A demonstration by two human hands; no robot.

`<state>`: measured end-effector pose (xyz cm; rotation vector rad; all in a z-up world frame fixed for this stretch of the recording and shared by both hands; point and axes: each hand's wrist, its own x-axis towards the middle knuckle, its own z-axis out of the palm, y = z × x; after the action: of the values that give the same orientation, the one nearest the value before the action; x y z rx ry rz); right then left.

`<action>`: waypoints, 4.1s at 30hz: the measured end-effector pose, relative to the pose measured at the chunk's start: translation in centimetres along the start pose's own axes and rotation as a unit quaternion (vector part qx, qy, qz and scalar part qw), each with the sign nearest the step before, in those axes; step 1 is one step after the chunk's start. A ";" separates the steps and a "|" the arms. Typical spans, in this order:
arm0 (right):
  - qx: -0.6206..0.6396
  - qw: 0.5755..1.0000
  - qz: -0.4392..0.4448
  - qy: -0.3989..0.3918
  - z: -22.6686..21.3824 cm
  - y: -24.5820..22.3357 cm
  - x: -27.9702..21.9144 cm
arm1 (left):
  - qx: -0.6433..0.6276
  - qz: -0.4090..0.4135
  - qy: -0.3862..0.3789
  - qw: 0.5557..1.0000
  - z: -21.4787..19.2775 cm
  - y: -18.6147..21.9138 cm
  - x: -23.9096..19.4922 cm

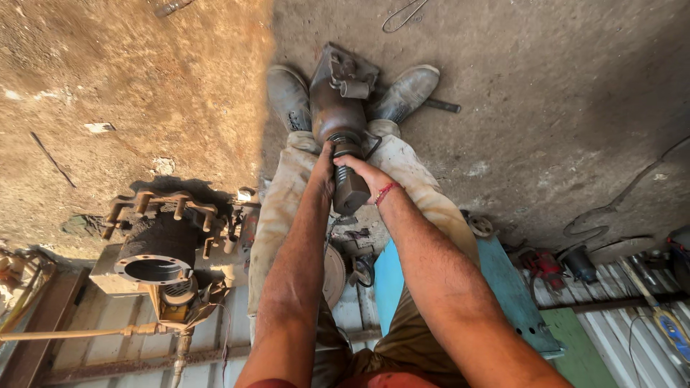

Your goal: The person uses a metal rod to turn a screw mechanism on a mechanical part, then removes the rod and adjusts the part by hand.

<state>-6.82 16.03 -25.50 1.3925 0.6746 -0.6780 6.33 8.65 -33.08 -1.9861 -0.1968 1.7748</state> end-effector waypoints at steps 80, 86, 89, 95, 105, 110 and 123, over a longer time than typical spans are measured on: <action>-0.204 0.717 -0.526 0.409 5.5 2.7 -4.4 | 0.205 0.038 0.077 0.975 5.5 1.4 -11.6; -0.203 0.658 -0.604 0.401 5.0 3.3 -4.9 | 0.183 -0.012 0.087 0.979 5.4 1.2 -11.4; -0.213 0.658 -0.607 0.392 5.4 3.5 -4.6 | 0.165 0.001 0.043 0.985 4.4 1.0 -11.2; -0.205 0.662 -0.607 0.389 5.7 4.1 -5.2 | 0.161 0.018 0.041 0.986 4.4 0.5 -11.8; -0.165 0.676 -0.606 0.384 5.0 4.0 -4.8 | 0.153 -0.001 0.043 0.987 4.7 0.4 -10.9; -0.186 0.648 -0.620 0.402 4.9 4.4 -4.2 | 0.136 -0.020 0.016 0.990 4.3 0.4 -10.4; -0.314 0.604 -0.677 0.280 3.5 3.4 -4.8 | 0.165 0.224 0.110 0.954 -1.0 -1.2 -13.9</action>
<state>-7.20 12.84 -19.43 0.1198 2.3214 -0.9645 5.37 3.81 -19.96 -2.0593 0.6290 1.6759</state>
